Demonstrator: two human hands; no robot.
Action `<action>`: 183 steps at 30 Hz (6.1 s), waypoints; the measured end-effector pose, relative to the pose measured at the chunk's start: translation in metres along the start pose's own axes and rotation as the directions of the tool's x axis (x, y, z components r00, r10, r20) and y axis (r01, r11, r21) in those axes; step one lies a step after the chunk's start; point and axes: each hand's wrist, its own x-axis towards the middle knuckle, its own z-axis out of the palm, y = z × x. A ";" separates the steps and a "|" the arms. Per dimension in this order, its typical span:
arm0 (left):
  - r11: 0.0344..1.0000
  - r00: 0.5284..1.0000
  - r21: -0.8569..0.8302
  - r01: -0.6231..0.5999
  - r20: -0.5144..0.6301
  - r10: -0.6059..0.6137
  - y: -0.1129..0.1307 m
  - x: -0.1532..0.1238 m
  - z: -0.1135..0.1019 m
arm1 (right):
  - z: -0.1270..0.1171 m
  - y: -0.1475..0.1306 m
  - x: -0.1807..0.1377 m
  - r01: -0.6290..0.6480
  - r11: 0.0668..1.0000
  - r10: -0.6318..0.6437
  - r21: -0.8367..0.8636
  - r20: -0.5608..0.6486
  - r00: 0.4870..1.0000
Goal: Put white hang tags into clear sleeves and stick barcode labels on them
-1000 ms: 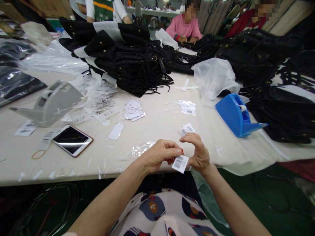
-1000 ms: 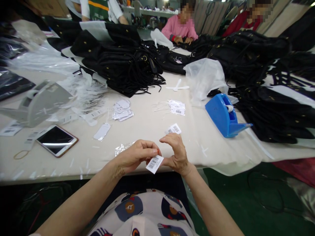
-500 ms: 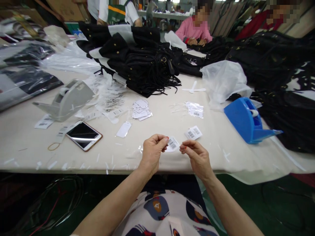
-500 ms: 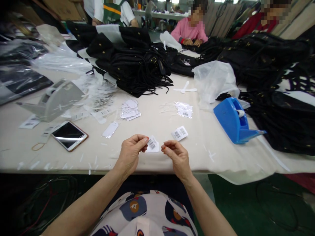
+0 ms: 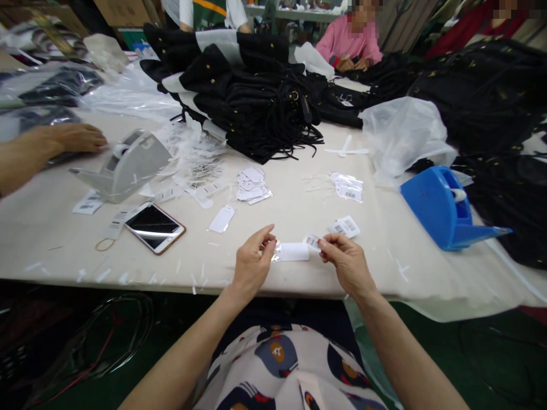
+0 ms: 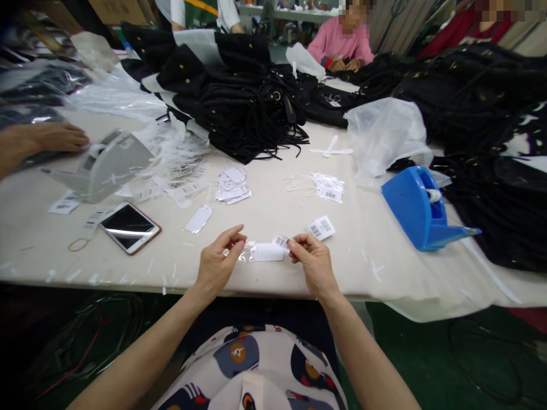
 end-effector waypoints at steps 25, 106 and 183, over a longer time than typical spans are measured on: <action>0.496 0.641 0.420 -0.760 0.608 0.468 -0.053 0.008 -0.014 | 0.012 0.010 0.036 -0.036 0.802 0.238 -0.597 0.264 0.935; 0.953 0.708 0.037 0.299 0.662 -0.248 -0.004 0.044 -0.001 | 0.004 0.020 0.011 0.180 0.945 -0.116 -0.271 0.238 0.964; 0.708 0.914 0.657 -0.258 0.404 -0.042 -0.024 0.246 -0.081 | -0.086 0.030 0.045 0.294 0.766 -0.542 -0.572 -0.327 0.774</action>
